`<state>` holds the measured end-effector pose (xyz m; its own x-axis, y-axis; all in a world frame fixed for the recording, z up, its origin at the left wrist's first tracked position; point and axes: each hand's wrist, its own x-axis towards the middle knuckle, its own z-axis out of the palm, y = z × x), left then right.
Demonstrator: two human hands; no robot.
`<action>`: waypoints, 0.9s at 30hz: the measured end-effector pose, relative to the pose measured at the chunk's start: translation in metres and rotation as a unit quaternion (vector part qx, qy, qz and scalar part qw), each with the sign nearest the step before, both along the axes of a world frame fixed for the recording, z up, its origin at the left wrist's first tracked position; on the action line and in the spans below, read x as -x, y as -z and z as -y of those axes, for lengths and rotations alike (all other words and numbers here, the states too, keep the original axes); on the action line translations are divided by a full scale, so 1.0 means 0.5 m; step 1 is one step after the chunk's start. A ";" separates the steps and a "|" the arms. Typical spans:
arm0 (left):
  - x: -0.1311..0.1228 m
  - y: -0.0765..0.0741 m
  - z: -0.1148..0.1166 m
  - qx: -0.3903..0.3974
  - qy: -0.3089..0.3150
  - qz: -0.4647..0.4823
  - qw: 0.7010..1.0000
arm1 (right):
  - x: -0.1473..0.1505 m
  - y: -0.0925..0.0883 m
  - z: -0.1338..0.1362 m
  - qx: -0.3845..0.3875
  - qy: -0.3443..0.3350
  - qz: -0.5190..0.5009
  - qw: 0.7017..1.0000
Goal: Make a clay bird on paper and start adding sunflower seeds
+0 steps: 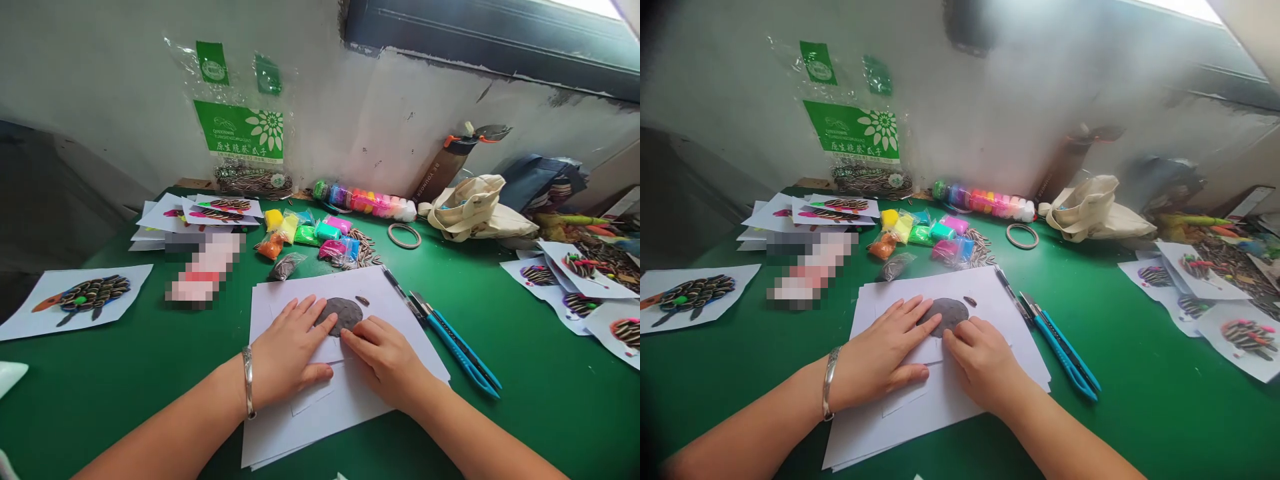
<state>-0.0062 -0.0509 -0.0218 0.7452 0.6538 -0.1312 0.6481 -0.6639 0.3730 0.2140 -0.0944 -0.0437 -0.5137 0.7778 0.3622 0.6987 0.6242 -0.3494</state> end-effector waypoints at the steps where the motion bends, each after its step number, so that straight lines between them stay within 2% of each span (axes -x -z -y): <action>1: 0.000 0.000 0.000 0.000 0.002 0.000 1.000 | 0.000 0.000 0.000 -0.001 0.000 -0.002 1.000; 5: -0.001 0.000 0.000 -0.002 0.001 -0.003 1.000 | 0.001 0.006 0.002 0.006 0.005 -0.028 1.000; 11: -0.004 -0.006 0.001 0.012 -0.003 -0.021 1.000 | 0.008 0.011 0.003 0.006 -0.011 0.031 0.999; 16: -0.003 -0.009 0.001 0.014 -0.002 -0.032 0.999 | 0.009 0.010 0.002 0.036 0.002 0.002 0.999; 21: -0.003 -0.004 0.000 0.013 0.000 -0.025 1.000 | 0.015 0.012 0.000 0.019 -0.012 0.023 0.999; 27: -0.001 -0.008 -0.005 0.039 0.001 -0.026 0.999 | 0.014 0.016 -0.003 0.014 -0.011 -0.002 1.000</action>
<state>-0.0058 -0.0482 -0.0180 0.7373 0.6384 -0.2209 0.6669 -0.6357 0.3889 0.2068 -0.0929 -0.0518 -0.5302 0.7754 0.3430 0.6830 0.6303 -0.3690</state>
